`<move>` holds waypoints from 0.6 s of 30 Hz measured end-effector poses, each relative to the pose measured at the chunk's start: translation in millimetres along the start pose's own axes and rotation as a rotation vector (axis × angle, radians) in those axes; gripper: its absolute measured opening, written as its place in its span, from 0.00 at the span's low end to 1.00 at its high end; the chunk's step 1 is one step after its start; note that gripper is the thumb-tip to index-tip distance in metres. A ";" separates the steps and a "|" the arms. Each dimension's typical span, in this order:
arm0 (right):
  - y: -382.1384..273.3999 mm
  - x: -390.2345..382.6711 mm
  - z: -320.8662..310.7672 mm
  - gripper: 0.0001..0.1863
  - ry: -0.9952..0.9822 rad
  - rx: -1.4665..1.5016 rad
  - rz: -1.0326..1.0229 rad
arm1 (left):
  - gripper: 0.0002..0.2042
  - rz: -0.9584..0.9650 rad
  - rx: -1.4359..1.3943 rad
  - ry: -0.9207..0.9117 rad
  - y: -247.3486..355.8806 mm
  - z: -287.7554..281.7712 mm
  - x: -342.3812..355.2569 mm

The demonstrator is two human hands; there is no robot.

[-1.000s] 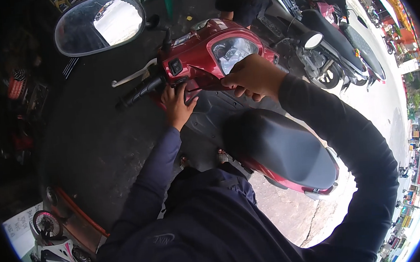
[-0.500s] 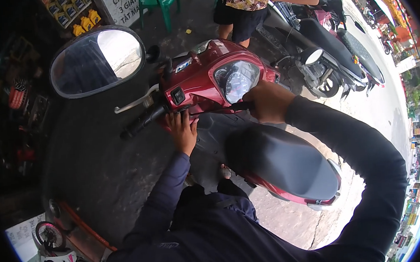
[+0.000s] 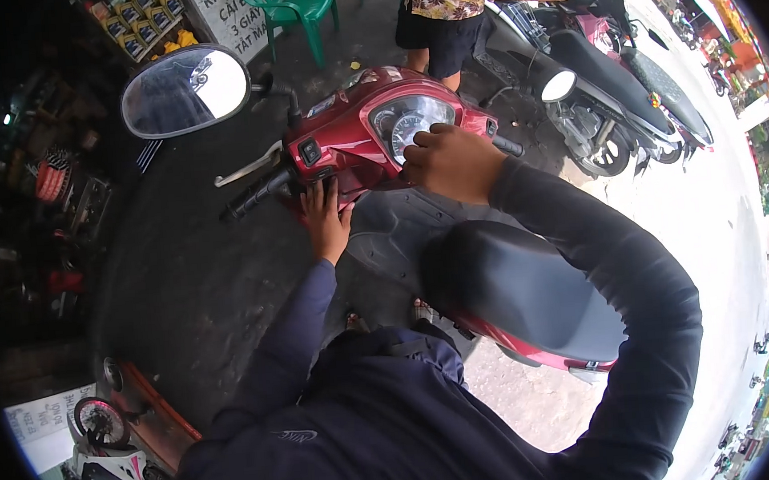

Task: Removing and reattaching the front plastic fairing of a motorcycle using a screwdriver.

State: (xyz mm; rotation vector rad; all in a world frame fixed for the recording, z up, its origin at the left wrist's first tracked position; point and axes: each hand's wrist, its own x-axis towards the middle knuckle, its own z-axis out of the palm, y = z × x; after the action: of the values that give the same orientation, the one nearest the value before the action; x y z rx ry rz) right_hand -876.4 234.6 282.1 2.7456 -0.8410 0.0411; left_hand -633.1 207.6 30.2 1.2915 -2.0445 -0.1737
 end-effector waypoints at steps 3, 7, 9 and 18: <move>-1.1 1.7 -7.4 0.09 0.098 0.275 0.323 | 0.30 -0.010 -0.001 -0.049 2.2 -8.0 -0.6; 12.8 11.3 -20.7 0.09 -0.377 0.849 0.918 | 0.31 -0.016 0.004 -0.050 2.4 -5.5 -0.6; 17.5 13.9 -11.5 0.10 -0.391 0.437 0.578 | 0.32 0.006 0.008 -0.034 2.1 -3.1 0.5; 18.0 22.1 -14.6 0.16 -0.103 0.871 0.770 | 0.27 0.005 -0.003 -0.113 -4.2 -26.2 2.1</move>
State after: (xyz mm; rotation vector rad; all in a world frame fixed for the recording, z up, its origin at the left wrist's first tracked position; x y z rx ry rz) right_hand -867.2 212.1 302.9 2.9050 -2.3020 0.5256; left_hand -614.3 210.2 48.8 1.3016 -2.1413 -0.2526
